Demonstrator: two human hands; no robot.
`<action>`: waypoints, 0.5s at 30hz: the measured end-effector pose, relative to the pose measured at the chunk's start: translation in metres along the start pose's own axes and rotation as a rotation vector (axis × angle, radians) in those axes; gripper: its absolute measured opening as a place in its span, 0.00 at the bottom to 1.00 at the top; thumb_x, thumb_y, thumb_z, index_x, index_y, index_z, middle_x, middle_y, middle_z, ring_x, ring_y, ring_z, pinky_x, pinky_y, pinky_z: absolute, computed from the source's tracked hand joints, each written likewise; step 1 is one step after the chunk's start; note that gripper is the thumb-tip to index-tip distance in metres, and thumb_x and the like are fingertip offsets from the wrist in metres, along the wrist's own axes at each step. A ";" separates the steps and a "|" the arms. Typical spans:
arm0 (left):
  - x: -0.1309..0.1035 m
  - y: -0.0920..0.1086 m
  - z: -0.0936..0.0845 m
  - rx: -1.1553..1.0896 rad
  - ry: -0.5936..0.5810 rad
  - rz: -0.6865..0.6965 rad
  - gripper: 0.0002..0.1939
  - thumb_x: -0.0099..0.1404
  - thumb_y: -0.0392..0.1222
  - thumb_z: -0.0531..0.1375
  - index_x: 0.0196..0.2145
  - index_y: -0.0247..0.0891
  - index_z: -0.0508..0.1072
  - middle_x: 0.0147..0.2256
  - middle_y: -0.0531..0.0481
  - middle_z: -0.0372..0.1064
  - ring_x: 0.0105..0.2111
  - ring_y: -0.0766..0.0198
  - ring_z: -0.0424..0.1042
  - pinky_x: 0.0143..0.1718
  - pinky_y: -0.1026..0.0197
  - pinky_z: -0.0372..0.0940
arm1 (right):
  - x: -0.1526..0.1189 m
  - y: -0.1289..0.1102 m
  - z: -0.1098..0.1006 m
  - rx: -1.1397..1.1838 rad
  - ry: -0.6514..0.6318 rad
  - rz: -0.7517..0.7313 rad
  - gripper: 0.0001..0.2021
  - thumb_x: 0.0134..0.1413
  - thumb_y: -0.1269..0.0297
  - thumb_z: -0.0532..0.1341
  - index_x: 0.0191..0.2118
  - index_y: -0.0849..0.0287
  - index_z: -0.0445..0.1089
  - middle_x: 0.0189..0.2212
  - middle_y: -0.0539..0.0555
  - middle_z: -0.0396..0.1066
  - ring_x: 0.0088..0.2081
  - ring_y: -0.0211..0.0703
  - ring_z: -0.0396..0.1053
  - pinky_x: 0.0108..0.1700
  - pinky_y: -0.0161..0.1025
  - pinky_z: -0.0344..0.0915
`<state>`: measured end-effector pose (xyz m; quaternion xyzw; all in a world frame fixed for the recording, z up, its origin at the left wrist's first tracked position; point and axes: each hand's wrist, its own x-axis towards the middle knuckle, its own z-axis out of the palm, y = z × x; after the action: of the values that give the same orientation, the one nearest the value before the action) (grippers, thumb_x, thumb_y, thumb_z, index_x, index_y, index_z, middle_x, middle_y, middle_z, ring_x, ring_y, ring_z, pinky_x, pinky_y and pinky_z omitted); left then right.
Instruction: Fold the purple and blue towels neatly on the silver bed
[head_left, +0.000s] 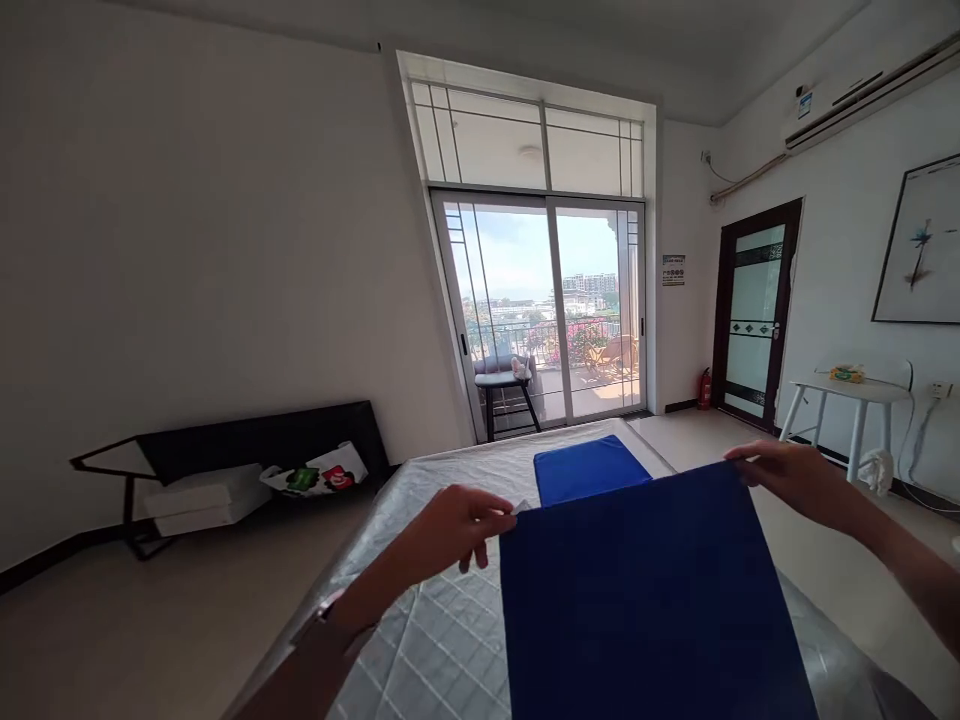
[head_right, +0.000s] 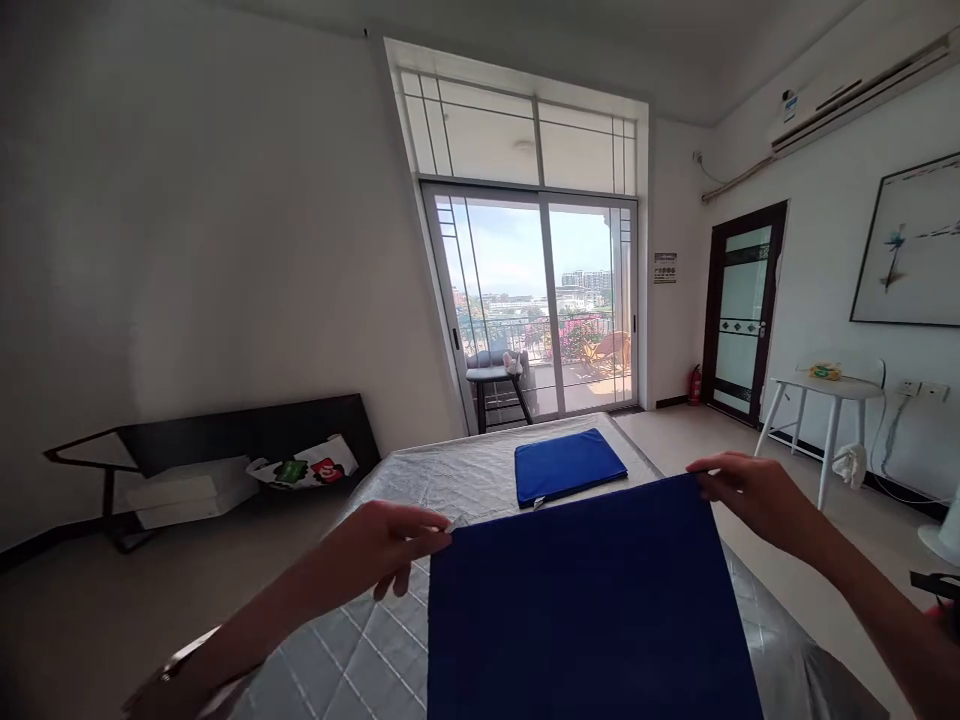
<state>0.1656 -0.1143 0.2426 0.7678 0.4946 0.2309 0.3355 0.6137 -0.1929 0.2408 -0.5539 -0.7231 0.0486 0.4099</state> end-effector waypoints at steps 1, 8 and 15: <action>0.036 -0.002 -0.009 -0.014 0.007 0.034 0.24 0.51 0.63 0.66 0.32 0.38 0.82 0.19 0.52 0.75 0.16 0.63 0.71 0.15 0.65 0.64 | 0.036 0.010 0.011 0.002 -0.027 0.036 0.10 0.58 0.56 0.62 0.40 0.51 0.79 0.29 0.50 0.80 0.29 0.47 0.80 0.32 0.39 0.77; 0.230 0.004 -0.070 0.168 0.499 0.134 0.17 0.62 0.51 0.63 0.38 0.34 0.82 0.22 0.50 0.77 0.25 0.60 0.77 0.31 0.61 0.71 | 0.256 0.047 0.064 -0.108 0.123 0.090 0.12 0.61 0.69 0.58 0.43 0.66 0.78 0.32 0.54 0.80 0.37 0.44 0.80 0.45 0.36 0.71; 0.293 -0.052 -0.055 0.307 0.752 0.257 0.17 0.69 0.49 0.58 0.44 0.37 0.81 0.42 0.45 0.80 0.30 0.62 0.78 0.39 0.60 0.69 | 0.320 0.111 0.120 -0.090 0.166 0.107 0.12 0.64 0.65 0.57 0.43 0.65 0.77 0.38 0.57 0.80 0.39 0.43 0.79 0.45 0.36 0.70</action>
<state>0.2152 0.1839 0.2474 0.7266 0.5114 0.4585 -0.0180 0.6041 0.1642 0.2760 -0.6117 -0.6574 -0.0079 0.4399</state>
